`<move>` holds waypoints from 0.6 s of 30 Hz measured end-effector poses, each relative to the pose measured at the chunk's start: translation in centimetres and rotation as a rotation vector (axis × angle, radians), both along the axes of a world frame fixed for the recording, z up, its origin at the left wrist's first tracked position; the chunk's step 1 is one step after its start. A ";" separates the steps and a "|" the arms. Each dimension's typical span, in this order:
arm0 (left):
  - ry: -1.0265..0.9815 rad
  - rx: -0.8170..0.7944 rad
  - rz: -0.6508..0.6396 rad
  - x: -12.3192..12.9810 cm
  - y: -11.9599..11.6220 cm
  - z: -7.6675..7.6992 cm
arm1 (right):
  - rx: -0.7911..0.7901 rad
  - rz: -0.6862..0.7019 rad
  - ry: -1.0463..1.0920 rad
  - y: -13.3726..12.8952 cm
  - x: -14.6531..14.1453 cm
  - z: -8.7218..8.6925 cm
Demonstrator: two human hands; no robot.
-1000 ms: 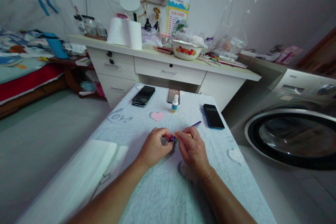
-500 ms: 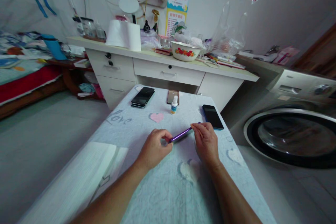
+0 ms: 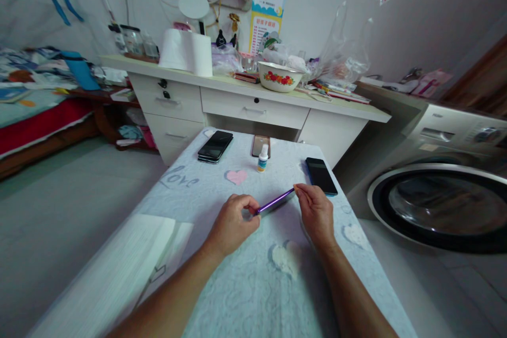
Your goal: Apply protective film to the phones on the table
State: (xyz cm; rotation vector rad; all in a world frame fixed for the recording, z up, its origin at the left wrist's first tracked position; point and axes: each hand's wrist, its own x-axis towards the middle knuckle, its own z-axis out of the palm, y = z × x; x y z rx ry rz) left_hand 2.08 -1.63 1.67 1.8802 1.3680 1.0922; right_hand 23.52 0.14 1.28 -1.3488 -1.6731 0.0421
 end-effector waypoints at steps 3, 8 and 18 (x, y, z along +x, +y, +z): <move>-0.003 -0.014 0.016 0.0 0.1 0.0 | -0.015 0.057 -0.013 -0.3 -0.8 0.1; -0.008 -0.021 0.025 -0.1 0.1 -0.1 | -0.037 0.143 -0.062 -1.2 -2.3 0.5; -0.014 -0.011 0.038 -0.1 0.3 -0.3 | -0.050 0.324 -0.136 -2.8 -5.0 0.7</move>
